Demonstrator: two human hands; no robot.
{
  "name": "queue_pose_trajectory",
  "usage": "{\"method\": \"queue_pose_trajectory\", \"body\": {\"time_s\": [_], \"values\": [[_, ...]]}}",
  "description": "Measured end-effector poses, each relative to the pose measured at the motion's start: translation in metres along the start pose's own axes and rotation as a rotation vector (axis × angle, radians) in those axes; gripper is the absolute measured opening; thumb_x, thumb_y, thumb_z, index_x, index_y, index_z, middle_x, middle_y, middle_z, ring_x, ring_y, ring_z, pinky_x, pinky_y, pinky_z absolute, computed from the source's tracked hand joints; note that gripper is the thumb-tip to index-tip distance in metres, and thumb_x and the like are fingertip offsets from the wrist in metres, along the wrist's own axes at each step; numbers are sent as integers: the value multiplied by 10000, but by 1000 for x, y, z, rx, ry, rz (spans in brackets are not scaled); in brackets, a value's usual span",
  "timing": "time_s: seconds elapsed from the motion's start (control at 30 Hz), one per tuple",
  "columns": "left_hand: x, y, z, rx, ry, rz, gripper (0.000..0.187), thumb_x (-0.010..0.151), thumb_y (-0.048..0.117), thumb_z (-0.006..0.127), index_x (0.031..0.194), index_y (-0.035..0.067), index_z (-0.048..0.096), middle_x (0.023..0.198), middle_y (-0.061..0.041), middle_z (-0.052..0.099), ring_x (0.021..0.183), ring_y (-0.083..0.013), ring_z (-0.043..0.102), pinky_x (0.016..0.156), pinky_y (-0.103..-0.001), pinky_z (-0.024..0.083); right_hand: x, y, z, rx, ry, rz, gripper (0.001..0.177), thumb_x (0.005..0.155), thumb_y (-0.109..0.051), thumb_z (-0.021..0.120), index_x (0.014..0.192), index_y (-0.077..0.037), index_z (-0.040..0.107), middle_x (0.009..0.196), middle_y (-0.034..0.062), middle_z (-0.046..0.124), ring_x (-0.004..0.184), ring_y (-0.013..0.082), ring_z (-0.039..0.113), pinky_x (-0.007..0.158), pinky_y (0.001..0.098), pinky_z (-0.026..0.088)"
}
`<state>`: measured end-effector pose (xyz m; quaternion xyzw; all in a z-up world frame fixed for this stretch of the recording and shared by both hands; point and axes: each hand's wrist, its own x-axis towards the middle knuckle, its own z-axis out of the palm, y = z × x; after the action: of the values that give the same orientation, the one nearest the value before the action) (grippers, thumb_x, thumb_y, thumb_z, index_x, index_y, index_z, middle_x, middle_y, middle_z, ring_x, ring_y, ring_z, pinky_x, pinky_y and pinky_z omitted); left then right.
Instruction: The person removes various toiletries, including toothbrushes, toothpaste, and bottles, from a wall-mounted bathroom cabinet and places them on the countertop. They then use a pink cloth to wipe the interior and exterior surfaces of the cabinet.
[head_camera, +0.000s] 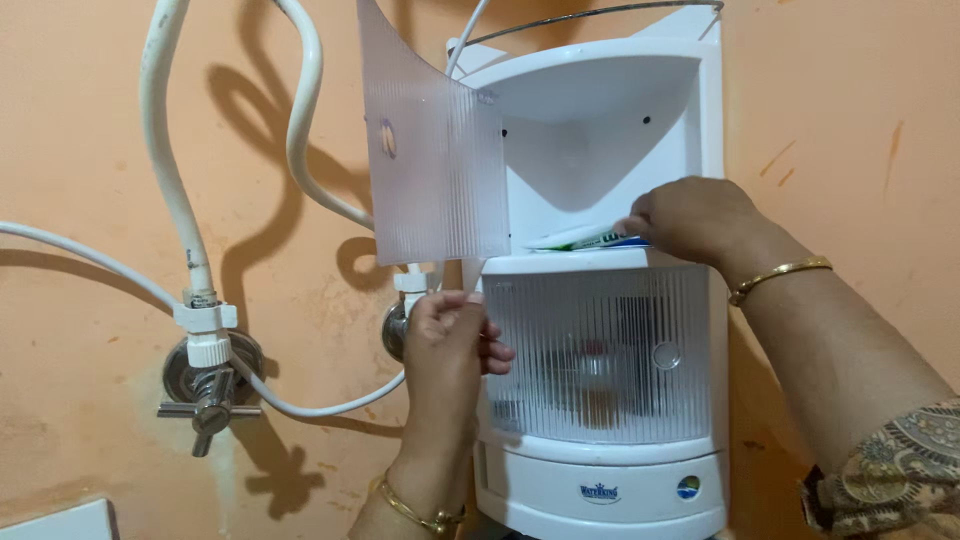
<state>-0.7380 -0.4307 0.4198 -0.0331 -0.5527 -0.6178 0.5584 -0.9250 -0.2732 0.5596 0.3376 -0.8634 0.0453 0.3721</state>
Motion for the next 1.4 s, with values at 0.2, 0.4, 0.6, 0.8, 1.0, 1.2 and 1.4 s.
{"method": "queue_pose_trajectory", "body": {"time_s": [0.2,0.4,0.6,0.8,1.0,1.2,1.4], "values": [[-1,-17,13,-59,-140,-24,275,960,223,618,1113,-3,577,784,-93,652,571,-125,626,493,-240,523,-13,8,-6,-97,300,-103,453,1032,-537,467,943,-226,784,758,-10,752,729,159,719,693,335,562],[-10,-21,28,-6,-263,-105,310,969,298,613,1104,19,608,816,-95,681,630,-136,651,556,-259,551,-44,30,-19,-141,815,-248,414,1061,-488,600,858,-177,784,681,-1,707,562,153,630,551,306,488],[-20,-15,52,-125,-417,-174,427,935,439,590,1118,55,630,963,-74,734,873,-156,722,735,-301,616,-113,8,-25,492,662,-77,388,1064,-420,558,911,-140,779,654,23,711,484,147,628,462,281,489],[-39,-11,56,-402,-211,-135,404,935,394,632,1134,43,656,1017,-141,734,959,-208,720,856,-342,607,-129,-34,-20,542,-76,64,503,966,-594,527,886,-196,823,681,72,778,605,210,715,632,381,561],[-41,-12,32,-451,-31,-134,331,925,271,639,1144,24,632,1015,-191,744,939,-208,738,815,-342,585,-65,-20,4,384,384,31,411,990,-503,545,1038,-200,820,891,87,782,818,294,718,747,434,557],[-44,-16,9,-383,81,-158,300,904,235,636,1122,31,604,895,-179,744,828,-201,709,770,-351,559,32,-12,32,113,-49,164,404,1052,-406,522,1090,-123,808,1051,122,777,999,294,734,892,456,583],[-51,-26,-1,-417,89,-163,291,900,211,659,1084,-6,600,825,-168,733,821,-210,714,759,-339,573,59,-5,42,90,-179,121,368,1012,-381,596,1095,-102,822,1142,131,745,1083,309,691,941,466,541]]}}
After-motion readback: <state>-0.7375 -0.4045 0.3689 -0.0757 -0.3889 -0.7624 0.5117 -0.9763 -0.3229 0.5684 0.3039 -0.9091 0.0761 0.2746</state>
